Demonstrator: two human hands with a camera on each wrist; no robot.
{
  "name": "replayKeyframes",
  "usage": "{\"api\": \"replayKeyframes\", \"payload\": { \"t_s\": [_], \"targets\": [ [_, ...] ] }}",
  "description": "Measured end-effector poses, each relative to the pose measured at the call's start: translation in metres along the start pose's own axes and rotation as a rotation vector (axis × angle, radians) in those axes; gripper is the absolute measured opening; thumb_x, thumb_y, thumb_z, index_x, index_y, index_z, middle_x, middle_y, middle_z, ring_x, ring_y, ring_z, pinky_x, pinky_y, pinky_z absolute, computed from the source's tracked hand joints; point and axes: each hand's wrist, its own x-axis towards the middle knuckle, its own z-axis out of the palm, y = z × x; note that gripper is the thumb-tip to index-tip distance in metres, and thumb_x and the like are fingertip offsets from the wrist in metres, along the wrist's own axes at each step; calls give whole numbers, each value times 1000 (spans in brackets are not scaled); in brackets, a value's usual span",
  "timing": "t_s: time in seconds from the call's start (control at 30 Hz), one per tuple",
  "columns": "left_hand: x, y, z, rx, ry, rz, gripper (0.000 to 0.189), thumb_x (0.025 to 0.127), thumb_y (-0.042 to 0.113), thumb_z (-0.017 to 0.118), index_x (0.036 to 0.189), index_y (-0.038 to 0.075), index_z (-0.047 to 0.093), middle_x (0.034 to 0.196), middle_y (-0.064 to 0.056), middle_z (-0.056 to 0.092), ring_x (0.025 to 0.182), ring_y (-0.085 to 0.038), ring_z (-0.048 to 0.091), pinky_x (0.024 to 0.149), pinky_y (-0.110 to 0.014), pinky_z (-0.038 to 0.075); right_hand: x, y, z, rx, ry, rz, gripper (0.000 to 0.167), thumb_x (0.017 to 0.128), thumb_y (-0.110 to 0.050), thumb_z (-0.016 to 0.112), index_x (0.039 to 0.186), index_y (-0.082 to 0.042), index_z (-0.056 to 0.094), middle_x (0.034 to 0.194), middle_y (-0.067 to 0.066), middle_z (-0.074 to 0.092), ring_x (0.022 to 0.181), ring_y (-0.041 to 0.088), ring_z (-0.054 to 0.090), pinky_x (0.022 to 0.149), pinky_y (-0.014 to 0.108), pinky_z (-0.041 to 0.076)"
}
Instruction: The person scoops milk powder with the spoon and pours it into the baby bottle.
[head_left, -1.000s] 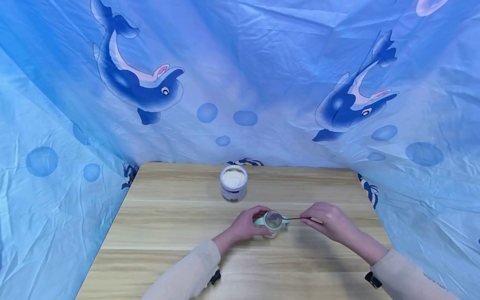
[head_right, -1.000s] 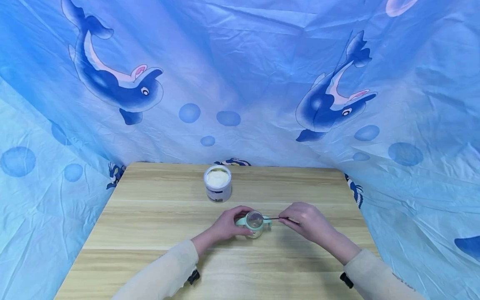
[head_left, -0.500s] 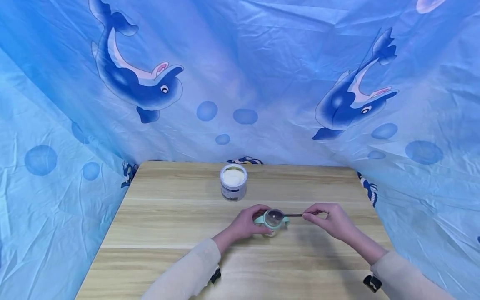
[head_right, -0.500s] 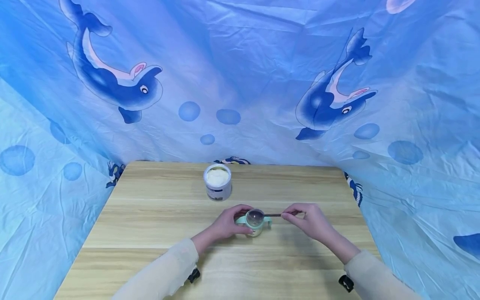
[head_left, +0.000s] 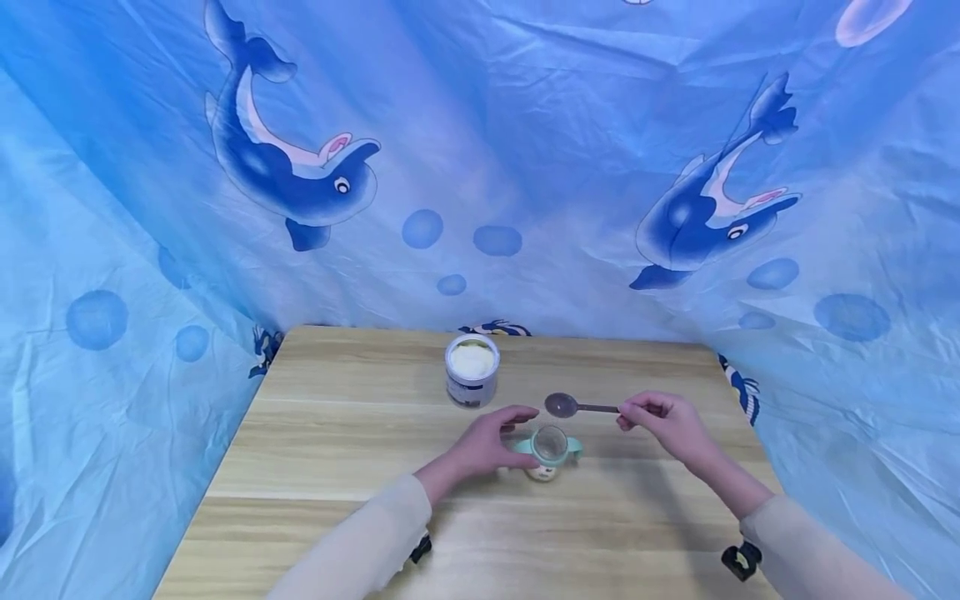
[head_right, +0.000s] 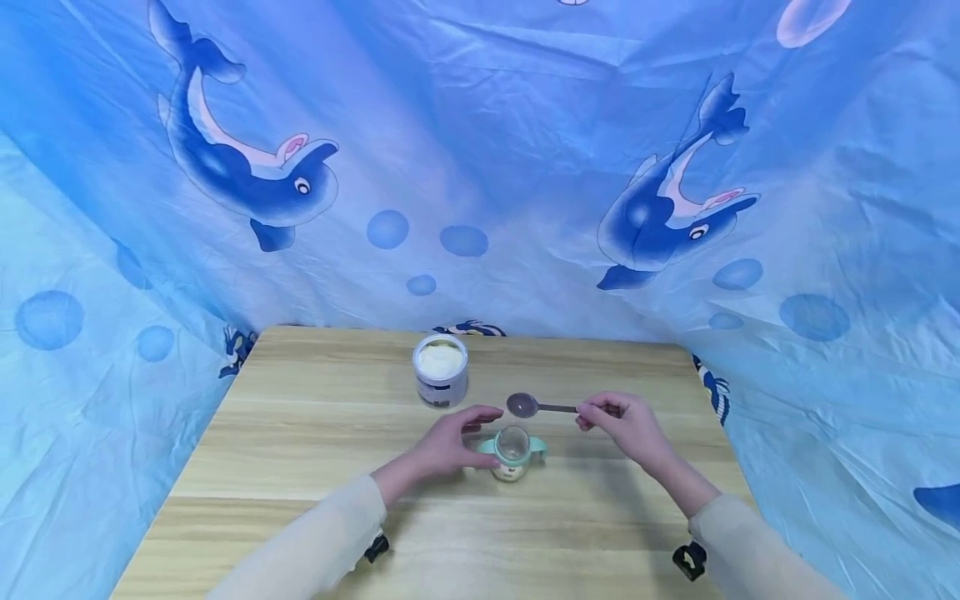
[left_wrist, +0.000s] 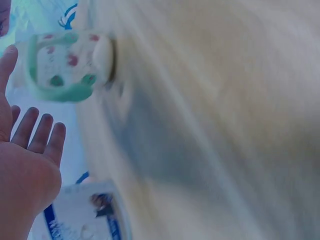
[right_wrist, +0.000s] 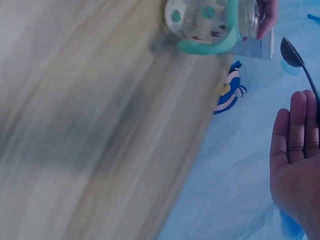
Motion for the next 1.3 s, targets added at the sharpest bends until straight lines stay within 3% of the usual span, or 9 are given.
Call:
{"api": "replayKeyframes", "payload": {
  "t_s": [0.3,0.53,0.8,1.03,1.3],
  "targets": [
    [-19,13,-48,46,23,0,78,82,34,95,150,18,61,150,5,63,139,-19,58,118,-38,48,33,-23,5,-56,-21,-38,25,104,-26,74,106,-1,80,92,11,81,87,19,78,85,24,63],
    [-29,15,-84,78,113,-18,76,81,29,96,148,16,63,147,-5,65,135,-38,61,115,-55,50,64,-36,24,-66,-58,-56,26,103,-27,75,105,-1,80,94,15,80,88,18,77,86,22,60],
    [-39,12,-121,170,155,-43,75,81,32,97,147,17,64,149,-2,65,135,-32,62,115,-48,51,98,-45,51,-73,-113,-98,21,104,-22,74,102,-2,80,90,10,80,86,18,77,86,27,63],
    [-37,8,-146,226,204,-52,81,78,35,98,149,18,63,149,-3,65,134,-35,62,114,-50,51,121,-47,65,-130,-125,-109,21,104,-29,73,99,-10,81,91,3,79,93,32,77,82,30,63],
    [-26,-11,-163,242,250,-75,88,77,30,99,153,15,57,153,-5,61,139,-32,58,117,-51,49,140,-52,85,-142,-121,-106,18,104,-24,73,97,-10,81,91,5,79,87,22,76,79,32,65]
  ]
}}
